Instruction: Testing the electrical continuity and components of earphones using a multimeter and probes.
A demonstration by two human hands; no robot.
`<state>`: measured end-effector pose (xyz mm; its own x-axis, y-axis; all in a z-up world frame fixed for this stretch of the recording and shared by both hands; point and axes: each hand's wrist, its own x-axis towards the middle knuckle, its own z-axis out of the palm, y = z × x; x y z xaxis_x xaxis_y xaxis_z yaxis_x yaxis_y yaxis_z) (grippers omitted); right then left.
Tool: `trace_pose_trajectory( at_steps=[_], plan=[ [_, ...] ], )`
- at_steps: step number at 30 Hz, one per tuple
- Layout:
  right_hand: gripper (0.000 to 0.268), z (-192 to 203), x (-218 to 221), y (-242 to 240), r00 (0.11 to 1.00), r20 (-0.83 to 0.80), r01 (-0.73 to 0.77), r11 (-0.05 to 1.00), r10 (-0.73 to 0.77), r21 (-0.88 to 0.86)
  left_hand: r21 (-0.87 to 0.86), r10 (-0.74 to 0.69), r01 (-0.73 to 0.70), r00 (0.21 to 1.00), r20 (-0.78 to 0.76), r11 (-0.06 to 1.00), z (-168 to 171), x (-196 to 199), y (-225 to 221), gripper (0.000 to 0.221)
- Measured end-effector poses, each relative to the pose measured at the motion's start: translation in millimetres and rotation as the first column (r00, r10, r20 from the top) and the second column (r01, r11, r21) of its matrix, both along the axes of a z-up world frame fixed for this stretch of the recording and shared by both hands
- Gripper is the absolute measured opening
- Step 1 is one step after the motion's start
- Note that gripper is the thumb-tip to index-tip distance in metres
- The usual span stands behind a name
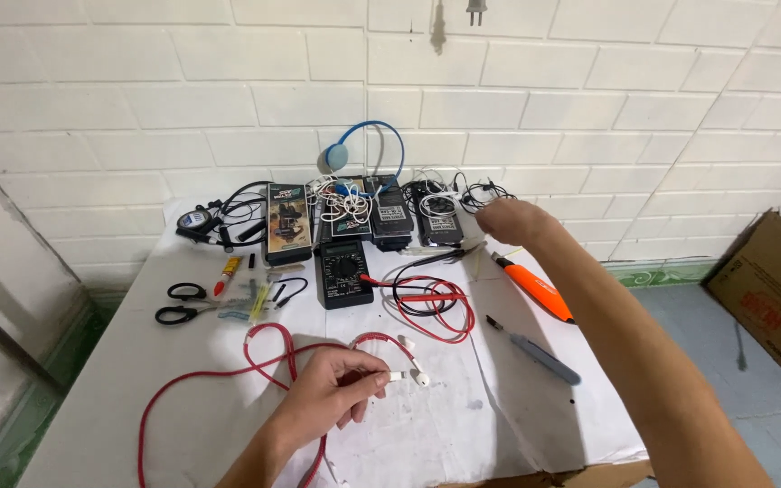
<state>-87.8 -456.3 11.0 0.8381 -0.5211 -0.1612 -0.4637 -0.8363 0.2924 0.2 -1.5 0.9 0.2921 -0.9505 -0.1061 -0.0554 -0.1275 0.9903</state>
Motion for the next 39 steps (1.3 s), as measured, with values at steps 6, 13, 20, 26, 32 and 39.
trace_pose_trajectory(
  at_steps=[6, 13, 20, 26, 32, 39],
  plan=[
    [0.037, 42, -35, 27, 0.99, 0.102, 0.091, 0.994, -0.096, 0.057, -0.042, -0.005, 0.005, 1.0, 0.004, 0.999, -1, -1, 0, 0.016],
    [0.004, 65, -145, 195, 0.561, 0.667, -0.037, 0.789, -0.491, 0.613, -0.195, -0.055, 0.105, 0.967, 0.248, 0.975, -30, 6, -6, 0.014],
    [0.018, -47, -159, 317, 0.441, 0.66, -0.245, 0.626, -0.608, 0.74, -0.344, 0.0, 0.16, 0.907, 0.422, 0.925, -42, -2, -7, 0.011],
    [0.015, -29, -152, 344, 0.602, 0.792, -0.378, 0.835, -0.105, 0.399, -0.327, 0.02, 0.288, 0.722, 0.692, 0.9, -36, -5, -9, 0.007],
    [0.022, -17, -124, 303, 0.603, 0.778, -0.458, 0.721, -0.177, 0.52, -0.307, -0.025, 0.332, 0.714, 0.699, 0.892, -36, -2, -8, 0.007],
    [0.016, -21, -114, 304, 0.58, 0.793, -0.507, 0.68, -0.186, 0.53, -0.252, -0.029, 0.322, 0.665, 0.746, 0.913, -32, -3, -15, 0.012]
  ],
)
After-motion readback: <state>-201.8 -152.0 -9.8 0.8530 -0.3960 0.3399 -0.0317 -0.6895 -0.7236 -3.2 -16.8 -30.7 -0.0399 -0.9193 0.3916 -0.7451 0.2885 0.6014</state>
